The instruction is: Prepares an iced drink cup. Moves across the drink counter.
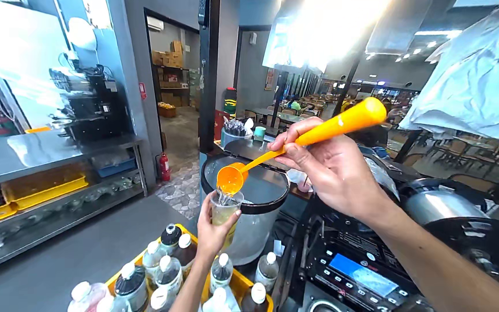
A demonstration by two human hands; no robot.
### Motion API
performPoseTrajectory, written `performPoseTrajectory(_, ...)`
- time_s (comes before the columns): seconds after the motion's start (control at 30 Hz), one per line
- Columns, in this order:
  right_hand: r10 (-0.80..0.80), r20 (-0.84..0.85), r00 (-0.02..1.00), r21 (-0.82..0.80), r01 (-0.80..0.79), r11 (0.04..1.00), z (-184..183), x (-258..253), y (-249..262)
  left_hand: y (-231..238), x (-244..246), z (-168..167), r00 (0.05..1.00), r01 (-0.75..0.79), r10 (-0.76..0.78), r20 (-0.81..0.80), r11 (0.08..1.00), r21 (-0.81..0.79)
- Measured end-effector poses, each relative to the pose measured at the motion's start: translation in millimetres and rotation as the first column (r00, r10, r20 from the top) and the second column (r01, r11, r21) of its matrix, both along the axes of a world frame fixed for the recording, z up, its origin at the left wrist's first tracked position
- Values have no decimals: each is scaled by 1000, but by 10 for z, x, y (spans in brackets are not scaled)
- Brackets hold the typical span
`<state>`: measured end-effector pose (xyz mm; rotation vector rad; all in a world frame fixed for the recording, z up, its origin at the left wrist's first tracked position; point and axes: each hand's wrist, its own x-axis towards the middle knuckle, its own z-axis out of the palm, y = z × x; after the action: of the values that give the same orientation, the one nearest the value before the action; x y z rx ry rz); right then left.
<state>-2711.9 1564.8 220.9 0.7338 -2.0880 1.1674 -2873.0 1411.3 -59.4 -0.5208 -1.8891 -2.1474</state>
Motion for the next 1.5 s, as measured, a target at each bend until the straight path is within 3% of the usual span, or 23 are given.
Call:
performPoseTrajectory(0.17, 59, -109, 992, 125, -45, 991, -52, 133, -26, -36, 14, 209, 999, 44, -43, -17, 997, 68)
performPoseTrajectory(0.73, 95, -404, 910, 207, -10, 978, -47, 571, 140, -172, 146, 567, 991, 122, -116, -60, 987, 106)
performPoseTrajectory(0.97, 171, -325, 930, 446, -9, 895, -271, 802, 336, -245, 107, 681, 987, 149, -142, -77, 983, 107)
performPoseTrajectory(1.1, 120, -373, 920, 372, 30, 928, -404, 789, 374, -299, 74, 757, 985, 166, -158, -74, 981, 104)
performPoseTrajectory(1.2, 6, -472, 882, 162, 80, 984, -378, 539, 356, -378, 22, 788, 966, 238, -224, -128, 965, 111)
performPoseTrajectory(1.27, -51, -413, 909, 67, 86, 994, -366, 281, 331, -456, -20, 802, 943, 307, -287, -166, 945, 113)
performPoseTrajectory(1.37, -159, -162, 974, -9, 160, 987, -621, -332, 377, -590, -76, 806, 916, 377, -354, -189, 920, 106)
performPoseTrajectory(1.5, -307, 244, 920, 118, 286, 951, -1313, -1423, 535, -806, -142, 858, 878, 439, -413, -241, 897, 63)
